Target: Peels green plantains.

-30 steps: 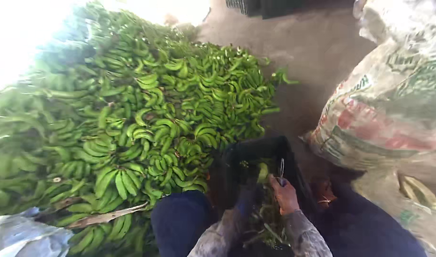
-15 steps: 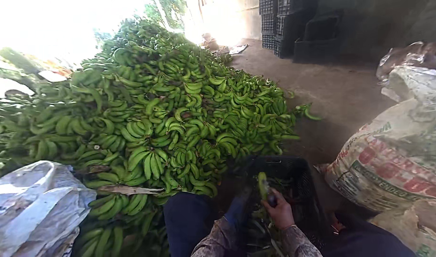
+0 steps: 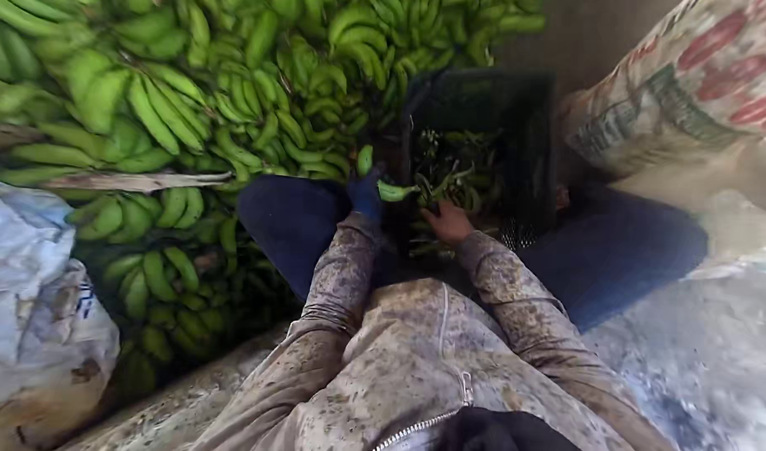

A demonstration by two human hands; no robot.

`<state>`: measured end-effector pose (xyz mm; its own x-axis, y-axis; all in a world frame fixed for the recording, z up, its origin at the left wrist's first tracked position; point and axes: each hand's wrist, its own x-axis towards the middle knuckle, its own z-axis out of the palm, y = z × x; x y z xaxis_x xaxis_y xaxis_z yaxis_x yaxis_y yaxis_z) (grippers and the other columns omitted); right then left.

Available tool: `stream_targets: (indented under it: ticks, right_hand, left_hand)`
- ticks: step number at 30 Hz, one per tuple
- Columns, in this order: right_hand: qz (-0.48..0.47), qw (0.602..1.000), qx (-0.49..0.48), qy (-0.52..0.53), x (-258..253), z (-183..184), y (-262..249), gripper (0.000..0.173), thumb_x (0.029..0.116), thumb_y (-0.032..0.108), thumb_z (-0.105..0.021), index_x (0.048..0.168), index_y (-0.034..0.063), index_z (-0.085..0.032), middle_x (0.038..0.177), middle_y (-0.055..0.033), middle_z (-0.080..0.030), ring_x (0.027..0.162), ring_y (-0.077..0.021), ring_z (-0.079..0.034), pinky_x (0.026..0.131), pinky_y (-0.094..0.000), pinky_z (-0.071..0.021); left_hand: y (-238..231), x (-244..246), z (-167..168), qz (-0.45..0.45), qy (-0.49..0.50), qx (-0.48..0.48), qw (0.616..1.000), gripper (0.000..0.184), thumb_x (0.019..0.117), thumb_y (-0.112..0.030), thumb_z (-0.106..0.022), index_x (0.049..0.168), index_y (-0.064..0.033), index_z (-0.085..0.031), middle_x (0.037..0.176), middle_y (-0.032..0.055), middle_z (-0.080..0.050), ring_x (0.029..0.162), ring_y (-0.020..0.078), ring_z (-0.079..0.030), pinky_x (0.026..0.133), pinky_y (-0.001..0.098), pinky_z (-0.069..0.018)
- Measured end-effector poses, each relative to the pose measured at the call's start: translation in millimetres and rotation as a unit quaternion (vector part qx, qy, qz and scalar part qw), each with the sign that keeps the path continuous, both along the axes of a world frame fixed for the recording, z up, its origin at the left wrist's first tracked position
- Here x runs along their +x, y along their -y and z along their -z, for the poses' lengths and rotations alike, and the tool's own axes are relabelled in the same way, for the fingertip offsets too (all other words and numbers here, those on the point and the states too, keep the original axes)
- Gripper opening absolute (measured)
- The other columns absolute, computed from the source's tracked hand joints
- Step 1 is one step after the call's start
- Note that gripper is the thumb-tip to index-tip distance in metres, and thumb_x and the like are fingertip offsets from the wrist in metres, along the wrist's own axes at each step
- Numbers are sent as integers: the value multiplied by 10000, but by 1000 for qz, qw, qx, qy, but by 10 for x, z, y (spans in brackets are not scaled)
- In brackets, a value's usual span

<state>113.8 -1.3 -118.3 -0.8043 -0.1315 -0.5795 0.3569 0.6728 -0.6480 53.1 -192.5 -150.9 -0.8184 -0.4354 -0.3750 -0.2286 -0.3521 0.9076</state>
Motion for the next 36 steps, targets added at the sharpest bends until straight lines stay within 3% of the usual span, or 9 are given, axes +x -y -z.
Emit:
stream_targets:
  ticks: [5,17,20,24,26,28,31,33,36]
  right_hand:
    - [-16,999,35,34,-32,86,129,590,1066,489,-495,1389,-1,-559,1261,-296,-647,1204,-458,-628,1021,-662,-475]
    - [-54,997,28,51,-135,8,270,526,1100,443,-425,1348,-7,-540,1215,-270,-658,1163,-422,-651,979,-614,-504]
    - [-51,997,22,59,-237,52,337,517,1106,418,-423,1376,-7,-539,1296,-270,-630,1241,-419,-610,1030,-610,-472]
    - [-54,995,60,59,-254,86,477,531,1103,428,-411,1408,3,-506,1336,-268,-620,1278,-424,-598,1042,-611,-477]
    - [-65,994,67,53,-243,76,485,533,1108,429,-406,1412,1,-495,1317,-273,-628,1262,-427,-610,1030,-611,-484]
    - [-71,994,67,44,-215,100,443,529,1104,436,-417,1417,16,-489,1304,-271,-637,1248,-433,-618,1012,-622,-493]
    - [-2,1000,13,17,-181,133,263,586,1062,484,-516,1422,21,-510,1273,-287,-644,1216,-462,-623,1009,-654,-486]
    - [54,998,-39,-14,-183,24,71,640,1044,543,-520,1414,21,-551,1253,-281,-659,1193,-449,-635,1031,-655,-474]
    - [44,986,-118,-107,-180,-321,-227,525,1089,480,-443,1298,46,-653,1103,-185,-707,1018,-302,-681,948,-538,-513]
  left_hand:
    - [18,-13,-31,-15,0,47,999,564,903,-60,-743,1375,-33,-437,917,167,-631,678,273,-662,638,449,-623]
    - [66,98,34,-5,-12,8,1000,671,878,-57,-758,1448,-50,-403,1035,183,-643,820,276,-680,737,456,-620]
    - [49,64,6,-11,-7,3,1000,664,879,-39,-757,1442,-40,-405,1032,178,-644,813,261,-678,728,429,-617]
    - [44,61,16,-14,14,-24,1000,665,881,-107,-786,1438,-35,-430,1073,176,-649,843,256,-684,746,413,-616]
    - [38,61,-2,-19,20,-39,999,610,900,-181,-786,1394,-29,-461,995,145,-649,788,230,-675,727,399,-614]
    - [1,64,-67,-33,31,-53,998,498,963,-307,-725,1329,-43,-515,906,103,-638,719,198,-654,691,378,-607]
    - [52,27,-249,-4,18,32,999,429,1068,-438,-496,1335,-103,-502,965,109,-619,771,220,-640,721,433,-594]
    - [92,19,-378,41,4,96,995,361,1078,-420,-449,1245,-115,-547,914,97,-635,747,224,-654,680,436,-599]
    - [84,46,-516,186,-38,153,970,389,1109,-370,-369,1321,-99,-550,995,84,-663,781,182,-670,680,366,-612]
